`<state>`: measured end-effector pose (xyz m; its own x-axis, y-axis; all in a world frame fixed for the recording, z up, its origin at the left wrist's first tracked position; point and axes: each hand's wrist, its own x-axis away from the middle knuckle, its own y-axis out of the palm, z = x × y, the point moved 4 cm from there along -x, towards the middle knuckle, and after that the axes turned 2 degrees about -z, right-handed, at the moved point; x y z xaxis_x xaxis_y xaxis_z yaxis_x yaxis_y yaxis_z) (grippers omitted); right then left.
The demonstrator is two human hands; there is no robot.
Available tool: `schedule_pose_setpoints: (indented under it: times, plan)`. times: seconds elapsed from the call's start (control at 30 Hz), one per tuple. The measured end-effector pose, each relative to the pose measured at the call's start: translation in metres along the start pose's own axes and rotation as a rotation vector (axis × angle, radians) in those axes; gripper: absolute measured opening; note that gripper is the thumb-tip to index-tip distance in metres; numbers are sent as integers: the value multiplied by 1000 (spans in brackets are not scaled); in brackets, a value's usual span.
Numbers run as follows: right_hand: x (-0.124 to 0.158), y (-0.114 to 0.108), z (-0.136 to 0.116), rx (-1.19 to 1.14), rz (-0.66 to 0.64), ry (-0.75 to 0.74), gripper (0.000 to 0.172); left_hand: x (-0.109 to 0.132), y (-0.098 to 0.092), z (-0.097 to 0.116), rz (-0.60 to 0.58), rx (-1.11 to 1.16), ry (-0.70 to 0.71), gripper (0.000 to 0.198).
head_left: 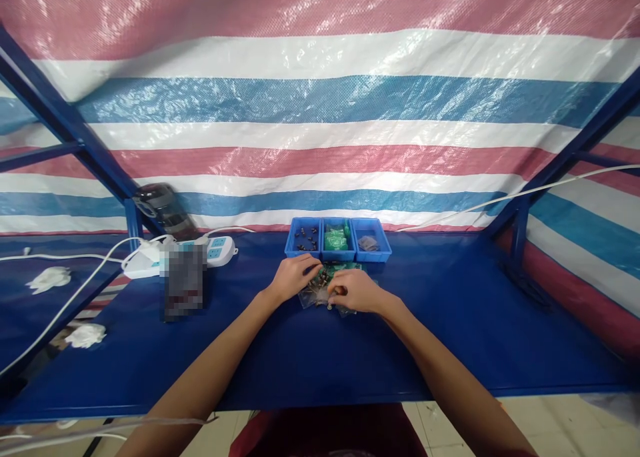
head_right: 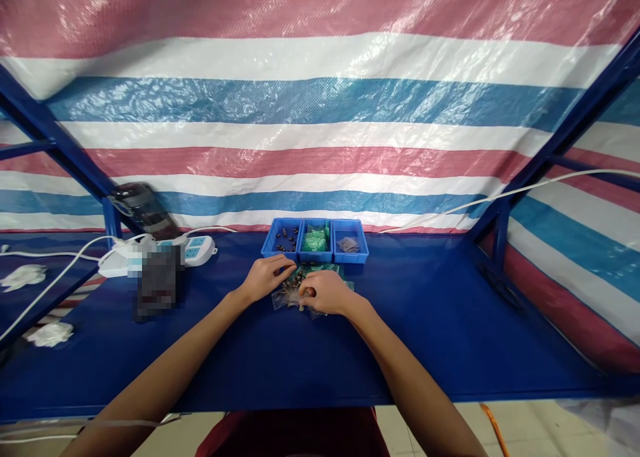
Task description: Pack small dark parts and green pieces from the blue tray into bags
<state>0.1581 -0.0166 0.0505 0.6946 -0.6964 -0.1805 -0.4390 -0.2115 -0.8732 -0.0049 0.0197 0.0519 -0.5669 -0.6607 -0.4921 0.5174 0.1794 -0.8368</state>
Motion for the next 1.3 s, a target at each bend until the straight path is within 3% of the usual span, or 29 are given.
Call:
schedule_pose_setpoints:
  times: [0.17,0.27,0.47,0.6,0.87,1.3]
  plan:
    - [-2,14,-6,19,-87,-76,5,2,3,-1,64,41,-14,20]
    - [-2,14,-7,15,-73,-80,5,3,2,2,109,61,-7,19]
    - [-3,-2,-11,-205,143,-44,12,4,-5,3,293,100,-54,15]
    - [-3,-9,-7,-402,331,61,16,6,-10,3,376,138,-84,13]
    - [0,-7,13,-702,588,233,18,5,-9,18,270,219,-24,19]
    - [1,0,18,-718,606,258,22,5,2,19,253,212,66,21]
